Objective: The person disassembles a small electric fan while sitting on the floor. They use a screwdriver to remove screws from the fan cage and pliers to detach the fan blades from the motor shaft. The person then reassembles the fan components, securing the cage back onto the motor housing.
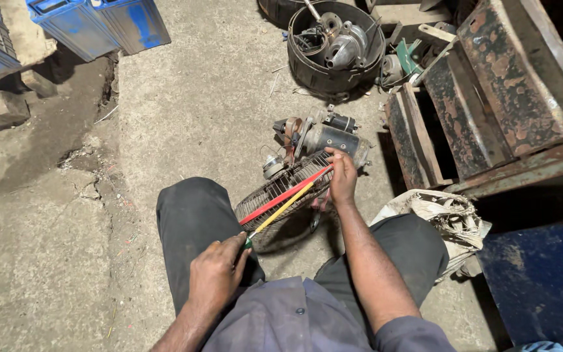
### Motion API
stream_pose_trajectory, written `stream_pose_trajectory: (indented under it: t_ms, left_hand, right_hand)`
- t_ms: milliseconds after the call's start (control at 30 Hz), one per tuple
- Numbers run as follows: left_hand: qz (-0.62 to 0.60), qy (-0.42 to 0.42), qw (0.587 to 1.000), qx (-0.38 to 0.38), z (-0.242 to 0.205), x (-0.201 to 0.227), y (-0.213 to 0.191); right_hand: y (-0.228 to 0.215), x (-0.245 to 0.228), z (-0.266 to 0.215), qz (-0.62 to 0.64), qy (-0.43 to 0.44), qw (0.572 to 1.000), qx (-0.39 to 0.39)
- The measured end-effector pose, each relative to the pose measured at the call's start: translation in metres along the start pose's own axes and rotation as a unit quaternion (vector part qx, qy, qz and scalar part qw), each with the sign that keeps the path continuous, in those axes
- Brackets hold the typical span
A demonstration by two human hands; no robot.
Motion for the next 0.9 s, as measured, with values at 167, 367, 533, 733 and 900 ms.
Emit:
stream_pose_trajectory:
  t_ms: [167,367,533,733,900]
  left_hand:
    - [0.075,0.073,0.994,0.005,0.006,0.027,-0.017]
    - [0.137,-0.046,0.988,-0.049,0.02,0.012,-0.029]
    - [0.147,0.029,0.989,-0.019,0.026,0.02,-0.047]
    - [0.248,0.18,0.951,0.036,0.022,0.013,-0.06]
    - [-0.234,-0.43,0.837,-0.246,0.001,-0.128,-0.013]
  right_hand:
    - [0.007,-0.014,-0.005,-0.02,-0.004,1.0,-0.001]
    - [0.01,-0.048,-0.011,-0.099,-0.076,0.992,-0.024]
    - [0.02,-0.067,-0.013,-0.13,-0.122,0.979,-0.101]
    - [0.028,-0.066,-0.018,-0.162,-0.162,0.961,-0.156]
    - [0.04,-0.055,-0.023,-0.137,-0.153,0.956,-0.208]
Point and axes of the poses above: each hand's wrist, its own z-axis towards the middle knuckle, its own y-axis out of the palm, x = y × z, the point moved 10 cm from there along z, towards the middle knuckle, and after that the axes turned 11 degrees about -z, right-handed, at the moved point
